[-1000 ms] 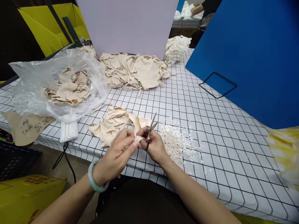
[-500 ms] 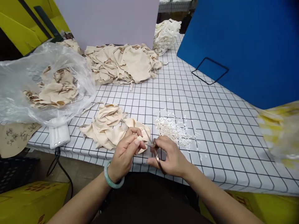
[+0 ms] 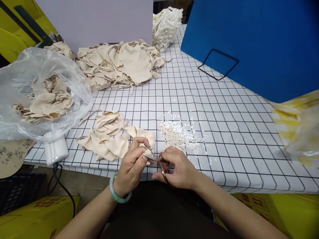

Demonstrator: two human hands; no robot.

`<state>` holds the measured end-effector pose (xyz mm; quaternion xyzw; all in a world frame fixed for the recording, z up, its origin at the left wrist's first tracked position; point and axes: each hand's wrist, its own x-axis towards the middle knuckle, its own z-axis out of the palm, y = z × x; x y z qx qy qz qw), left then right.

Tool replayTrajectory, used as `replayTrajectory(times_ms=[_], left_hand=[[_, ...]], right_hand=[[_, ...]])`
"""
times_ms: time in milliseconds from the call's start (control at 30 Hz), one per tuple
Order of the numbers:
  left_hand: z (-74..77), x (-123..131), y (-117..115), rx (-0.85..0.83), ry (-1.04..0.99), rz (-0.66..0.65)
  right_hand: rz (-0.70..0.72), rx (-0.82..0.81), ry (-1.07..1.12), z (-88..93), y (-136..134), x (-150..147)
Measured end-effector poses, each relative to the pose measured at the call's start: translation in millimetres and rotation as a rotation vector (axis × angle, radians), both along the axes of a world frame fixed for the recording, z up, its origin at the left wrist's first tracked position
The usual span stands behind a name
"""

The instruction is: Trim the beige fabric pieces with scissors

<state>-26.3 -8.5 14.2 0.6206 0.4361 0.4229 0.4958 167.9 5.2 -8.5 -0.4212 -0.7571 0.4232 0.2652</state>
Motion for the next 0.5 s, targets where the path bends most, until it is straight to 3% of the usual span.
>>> replayTrajectory(times_ms=[267, 500], left_hand=[[-0.9, 6.1, 4.3, 0.139, 0.023, -0.026], [-3.7, 7.2, 3.2, 0.159, 0.021, -0.035]], right_hand=[[-0.040, 0.065, 0.016, -1.0, -0.7, -0.3], [-0.051, 0.095, 0.031, -4.1, -1.8, -1.4]])
